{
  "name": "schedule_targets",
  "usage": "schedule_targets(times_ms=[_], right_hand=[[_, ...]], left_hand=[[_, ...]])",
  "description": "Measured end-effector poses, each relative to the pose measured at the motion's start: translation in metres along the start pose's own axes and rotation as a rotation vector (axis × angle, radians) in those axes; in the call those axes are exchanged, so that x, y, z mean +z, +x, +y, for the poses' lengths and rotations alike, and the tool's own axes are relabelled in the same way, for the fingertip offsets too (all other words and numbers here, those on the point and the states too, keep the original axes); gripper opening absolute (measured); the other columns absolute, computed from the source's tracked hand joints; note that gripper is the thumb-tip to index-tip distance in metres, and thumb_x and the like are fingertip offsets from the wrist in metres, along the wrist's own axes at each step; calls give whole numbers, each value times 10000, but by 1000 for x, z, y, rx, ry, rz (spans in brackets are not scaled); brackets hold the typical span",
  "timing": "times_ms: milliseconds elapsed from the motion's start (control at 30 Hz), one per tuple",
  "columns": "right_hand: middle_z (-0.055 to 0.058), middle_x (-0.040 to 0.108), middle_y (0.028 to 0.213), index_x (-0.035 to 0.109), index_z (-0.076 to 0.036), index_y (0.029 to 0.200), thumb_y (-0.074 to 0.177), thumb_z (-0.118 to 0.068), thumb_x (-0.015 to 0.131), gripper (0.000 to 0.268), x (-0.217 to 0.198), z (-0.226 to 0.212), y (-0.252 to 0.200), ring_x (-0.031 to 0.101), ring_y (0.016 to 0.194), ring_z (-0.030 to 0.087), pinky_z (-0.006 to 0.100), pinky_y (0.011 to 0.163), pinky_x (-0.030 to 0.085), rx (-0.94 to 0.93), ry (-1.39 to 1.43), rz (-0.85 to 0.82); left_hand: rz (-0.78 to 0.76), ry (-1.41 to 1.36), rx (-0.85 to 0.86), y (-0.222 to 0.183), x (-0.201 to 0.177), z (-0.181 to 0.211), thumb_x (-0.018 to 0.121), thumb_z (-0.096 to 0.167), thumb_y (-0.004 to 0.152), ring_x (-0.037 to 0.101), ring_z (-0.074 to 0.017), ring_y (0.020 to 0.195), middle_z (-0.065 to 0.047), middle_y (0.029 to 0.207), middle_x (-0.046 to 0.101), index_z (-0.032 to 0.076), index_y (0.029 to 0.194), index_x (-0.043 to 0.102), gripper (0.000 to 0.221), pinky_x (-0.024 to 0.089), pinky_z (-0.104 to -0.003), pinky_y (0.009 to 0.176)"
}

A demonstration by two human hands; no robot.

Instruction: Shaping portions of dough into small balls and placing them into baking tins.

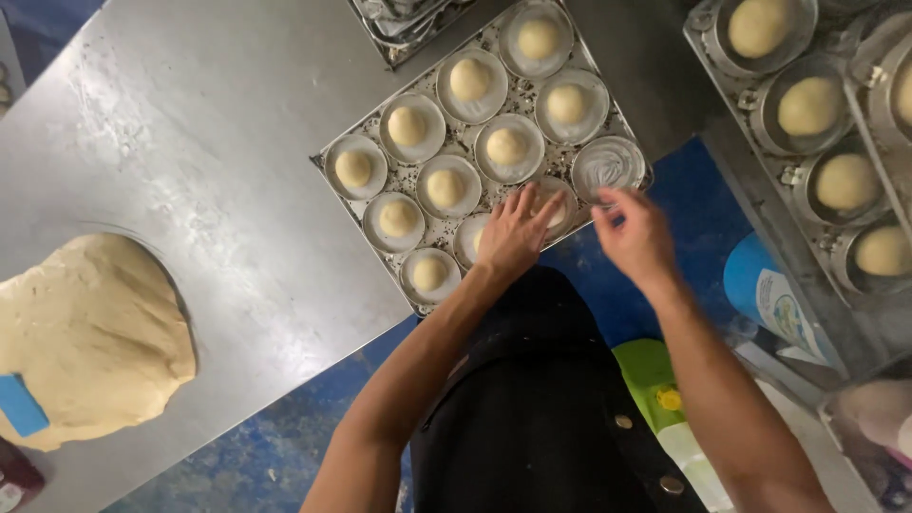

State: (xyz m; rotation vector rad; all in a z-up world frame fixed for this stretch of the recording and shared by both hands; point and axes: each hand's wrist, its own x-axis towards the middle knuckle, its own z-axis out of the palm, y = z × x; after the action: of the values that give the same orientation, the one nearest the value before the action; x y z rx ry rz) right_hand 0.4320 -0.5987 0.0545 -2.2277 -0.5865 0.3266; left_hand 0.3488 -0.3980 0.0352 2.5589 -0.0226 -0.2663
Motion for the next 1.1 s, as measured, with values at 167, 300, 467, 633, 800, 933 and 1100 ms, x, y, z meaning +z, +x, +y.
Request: schedule_targets(times_ms=[167, 300, 467, 633, 800, 933, 1100], right_hand=[[159, 732, 1093, 692, -6, 1198, 949, -98, 725, 268, 4, -20, -7, 739, 864, 248, 340, 692, 586, -16, 17, 26], [137, 740, 1000, 697, -19, 1209, 949, -92, 716, 270, 3, -18, -11, 735, 812, 240, 332, 678, 578, 57, 65, 32], [137, 737, 976, 722, -25, 1176, 948, -69, 723, 232, 9, -24, -12, 721, 780, 239, 332, 690, 566, -33, -8, -34], [127, 712, 918, 740, -30, 1154, 945, -73, 724, 214, 13, -43, -4, 708, 750, 205, 308, 660, 556, 19, 92, -33], [67, 716, 961, 760, -53, 1159, 974, -110, 733, 195, 5, -54, 3, 655, 765, 145, 268, 654, 541, 34, 301, -84], [54, 707, 1008, 742, -44, 1167, 953, -115, 737, 225, 3, -74, 9, 687, 836, 117, 245, 713, 571, -36, 387, -101], [52, 705, 993, 734, -26, 1036, 961, -132, 752, 131, 16, -65, 7, 693, 837, 103, 257, 715, 571, -51, 249, -67]], left_hand=[[90, 69, 44, 4, 35, -12, 666, 127, 864, 533, -330, 1300, -141, 1437, 527, 257, 1453, 523, 620, 489, -477, 1063], [177, -649, -331, 10, 38, -29, 761, 186, 920, 732, -275, 1068, -140, 1204, 743, 112, 1275, 668, 374, 587, -356, 917], [43, -1495, -515, -8, 9, -49, 664, 139, 979, 663, -242, 1041, -163, 1238, 688, 12, 1396, 583, 443, 576, -331, 851], [-24, -1909, -480, -25, -11, -39, 589, 145, 1037, 657, -214, 1116, -139, 1303, 642, -49, 1436, 536, 447, 569, -340, 947], [-85, -1980, -444, -29, -19, -35, 545, 143, 1066, 656, -260, 1130, -155, 1305, 633, -30, 1461, 500, 434, 560, -361, 980], [-116, -1929, -433, -26, -30, -25, 534, 132, 1067, 651, -255, 1160, -163, 1321, 630, -46, 1458, 501, 431, 558, -364, 1007], [-169, -1897, -402, -28, -27, -22, 519, 123, 1068, 640, -239, 1197, -159, 1336, 622, -75, 1430, 507, 413, 563, -376, 1027]])
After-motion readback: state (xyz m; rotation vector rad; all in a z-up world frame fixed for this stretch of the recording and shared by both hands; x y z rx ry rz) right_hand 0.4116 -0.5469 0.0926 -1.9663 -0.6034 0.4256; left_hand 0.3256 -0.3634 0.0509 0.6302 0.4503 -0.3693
